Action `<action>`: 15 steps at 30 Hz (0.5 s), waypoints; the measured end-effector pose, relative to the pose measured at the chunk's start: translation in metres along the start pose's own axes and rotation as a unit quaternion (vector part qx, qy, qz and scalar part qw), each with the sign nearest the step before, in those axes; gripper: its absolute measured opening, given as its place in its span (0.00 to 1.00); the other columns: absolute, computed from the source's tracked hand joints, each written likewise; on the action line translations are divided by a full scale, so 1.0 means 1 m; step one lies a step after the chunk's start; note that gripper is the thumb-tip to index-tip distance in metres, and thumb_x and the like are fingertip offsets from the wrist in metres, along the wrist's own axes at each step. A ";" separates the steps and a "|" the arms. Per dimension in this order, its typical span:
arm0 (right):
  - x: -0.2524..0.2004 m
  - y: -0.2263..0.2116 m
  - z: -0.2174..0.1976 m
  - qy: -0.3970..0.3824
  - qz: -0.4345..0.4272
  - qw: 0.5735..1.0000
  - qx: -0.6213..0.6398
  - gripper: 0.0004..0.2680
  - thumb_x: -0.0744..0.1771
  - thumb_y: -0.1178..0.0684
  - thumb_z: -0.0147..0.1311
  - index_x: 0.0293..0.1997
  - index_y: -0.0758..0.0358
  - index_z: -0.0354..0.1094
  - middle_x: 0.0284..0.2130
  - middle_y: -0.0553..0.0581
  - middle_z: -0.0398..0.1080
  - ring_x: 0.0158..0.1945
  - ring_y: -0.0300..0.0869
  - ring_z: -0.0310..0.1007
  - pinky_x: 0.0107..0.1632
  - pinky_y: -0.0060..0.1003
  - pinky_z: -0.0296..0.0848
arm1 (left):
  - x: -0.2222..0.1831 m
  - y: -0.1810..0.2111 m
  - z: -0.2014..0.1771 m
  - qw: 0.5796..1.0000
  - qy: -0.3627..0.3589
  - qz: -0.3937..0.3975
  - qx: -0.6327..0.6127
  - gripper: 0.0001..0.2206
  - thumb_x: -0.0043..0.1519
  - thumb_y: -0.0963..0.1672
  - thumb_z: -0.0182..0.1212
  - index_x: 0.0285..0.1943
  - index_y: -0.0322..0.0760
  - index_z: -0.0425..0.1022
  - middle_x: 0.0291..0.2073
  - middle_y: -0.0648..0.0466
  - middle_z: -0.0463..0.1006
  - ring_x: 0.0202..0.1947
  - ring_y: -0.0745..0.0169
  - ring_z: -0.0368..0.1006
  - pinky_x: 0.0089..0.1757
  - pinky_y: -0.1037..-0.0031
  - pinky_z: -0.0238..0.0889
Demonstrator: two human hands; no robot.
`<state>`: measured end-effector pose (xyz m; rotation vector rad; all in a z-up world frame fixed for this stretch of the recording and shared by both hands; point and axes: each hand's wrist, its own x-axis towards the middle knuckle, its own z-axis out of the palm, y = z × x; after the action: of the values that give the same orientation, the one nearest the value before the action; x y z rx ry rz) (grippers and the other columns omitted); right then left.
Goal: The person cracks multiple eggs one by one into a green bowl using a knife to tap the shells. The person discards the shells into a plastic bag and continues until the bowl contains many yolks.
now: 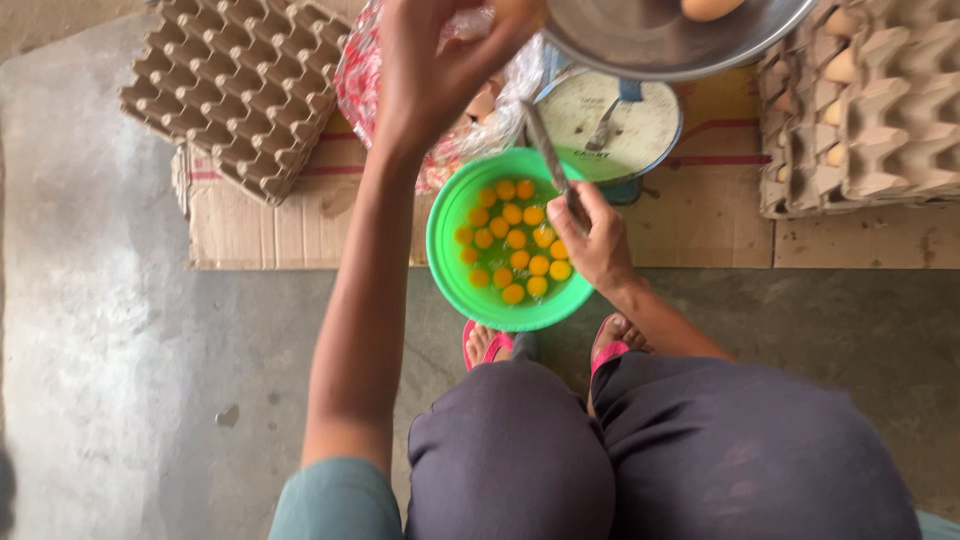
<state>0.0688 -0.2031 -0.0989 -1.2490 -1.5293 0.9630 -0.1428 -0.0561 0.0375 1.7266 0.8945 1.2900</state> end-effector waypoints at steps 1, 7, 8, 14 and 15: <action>0.001 -0.007 0.002 -0.002 0.015 1.000 0.019 0.10 0.74 0.54 0.52 0.60 0.67 0.65 0.41 0.53 0.78 0.42 0.33 0.77 0.44 0.29 0.74 | -0.030 0.004 -0.009 0.997 0.006 -0.041 -0.063 0.16 0.65 0.40 0.72 0.58 0.29 0.74 0.50 0.47 0.82 0.52 0.59 0.81 0.53 0.70 0.81; 0.001 -0.065 0.006 -0.005 -0.115 0.993 -0.003 0.15 0.76 0.58 0.41 0.75 0.64 0.53 0.61 0.62 0.71 0.45 0.37 0.77 0.45 0.32 0.75 | -0.135 -0.009 -0.002 0.909 0.070 -0.255 -0.321 0.25 0.61 0.38 0.71 0.67 0.25 0.67 0.54 0.42 0.80 0.55 0.57 0.78 0.56 0.69 0.74; 0.000 -0.073 0.006 0.001 -0.125 0.992 -0.016 0.15 0.76 0.59 0.41 0.75 0.63 0.54 0.61 0.61 0.71 0.45 0.37 0.77 0.44 0.32 0.74 | -0.141 -0.013 0.002 0.897 0.079 -0.279 -0.332 0.25 0.61 0.38 0.71 0.67 0.25 0.67 0.53 0.41 0.80 0.54 0.58 0.78 0.55 0.69 0.74; 0.005 -0.087 0.008 -0.010 -0.182 0.978 -0.103 0.17 0.76 0.61 0.43 0.77 0.58 0.55 0.62 0.60 0.71 0.47 0.41 0.75 0.51 0.36 0.77 | -0.154 -0.029 0.015 0.892 0.071 -0.289 -0.339 0.26 0.60 0.37 0.70 0.67 0.25 0.66 0.54 0.39 0.80 0.53 0.57 0.78 0.54 0.69 0.74; 0.007 -0.087 0.009 -0.031 -0.177 0.975 -0.132 0.17 0.75 0.61 0.45 0.77 0.57 0.56 0.61 0.60 0.71 0.50 0.43 0.76 0.53 0.38 0.77 | -0.154 -0.031 0.017 0.895 0.068 -0.284 -0.338 0.26 0.60 0.37 0.70 0.67 0.24 0.66 0.55 0.40 0.80 0.54 0.57 0.78 0.55 0.69 0.74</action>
<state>0.0359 -0.2124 -0.0184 -1.0788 -1.8979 0.5826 -0.1651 -0.1804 -0.0567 0.7586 0.8090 1.1315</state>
